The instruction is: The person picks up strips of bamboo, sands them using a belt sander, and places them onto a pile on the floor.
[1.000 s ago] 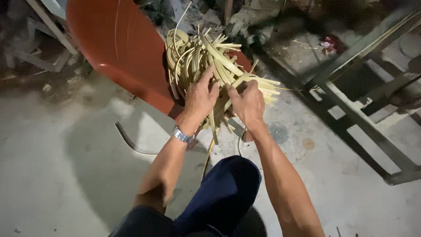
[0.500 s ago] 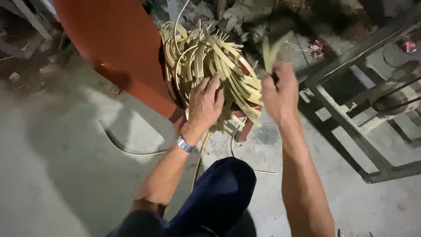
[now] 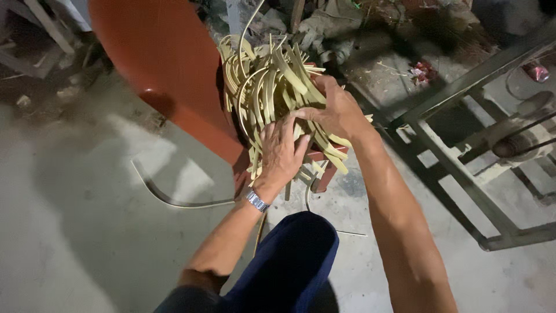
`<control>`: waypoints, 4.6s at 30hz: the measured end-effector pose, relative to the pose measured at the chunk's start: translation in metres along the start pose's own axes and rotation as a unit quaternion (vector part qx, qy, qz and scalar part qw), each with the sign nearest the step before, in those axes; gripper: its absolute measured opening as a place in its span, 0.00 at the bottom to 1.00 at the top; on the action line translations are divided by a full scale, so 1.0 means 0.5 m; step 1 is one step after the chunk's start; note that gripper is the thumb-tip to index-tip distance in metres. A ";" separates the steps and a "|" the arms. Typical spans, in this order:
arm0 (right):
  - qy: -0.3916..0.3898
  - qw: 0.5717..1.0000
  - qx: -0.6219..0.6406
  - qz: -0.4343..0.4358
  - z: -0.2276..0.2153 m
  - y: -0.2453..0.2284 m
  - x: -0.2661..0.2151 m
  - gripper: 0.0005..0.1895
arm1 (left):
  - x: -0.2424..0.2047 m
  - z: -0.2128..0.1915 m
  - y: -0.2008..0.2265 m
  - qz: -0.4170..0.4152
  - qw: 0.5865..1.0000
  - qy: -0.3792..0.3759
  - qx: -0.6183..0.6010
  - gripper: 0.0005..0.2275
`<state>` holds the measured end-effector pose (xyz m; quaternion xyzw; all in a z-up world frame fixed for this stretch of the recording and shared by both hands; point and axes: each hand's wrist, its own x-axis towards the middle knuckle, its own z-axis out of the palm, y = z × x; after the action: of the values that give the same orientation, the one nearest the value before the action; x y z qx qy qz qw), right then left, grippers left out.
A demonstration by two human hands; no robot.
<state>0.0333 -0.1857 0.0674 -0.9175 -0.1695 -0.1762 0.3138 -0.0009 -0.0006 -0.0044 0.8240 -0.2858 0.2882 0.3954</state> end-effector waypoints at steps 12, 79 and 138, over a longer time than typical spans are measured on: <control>-0.060 0.977 0.085 0.185 -0.039 -0.021 0.024 0.24 | 0.002 -0.003 0.003 0.033 0.997 0.018 0.073 0.22; 0.172 0.591 0.648 0.449 -0.404 -0.173 -0.752 0.12 | 0.013 0.177 0.660 -0.438 0.359 -0.373 -0.735 0.26; 0.296 0.716 0.501 0.386 -0.964 -0.607 -0.331 0.15 | 0.577 -0.309 0.984 -0.351 0.548 -0.333 -0.682 0.16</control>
<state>-0.3452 -0.2988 0.5101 -0.5125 0.2372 -0.1921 0.8026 -0.1896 -0.2022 0.5180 0.3782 -0.1956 -0.4502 0.7849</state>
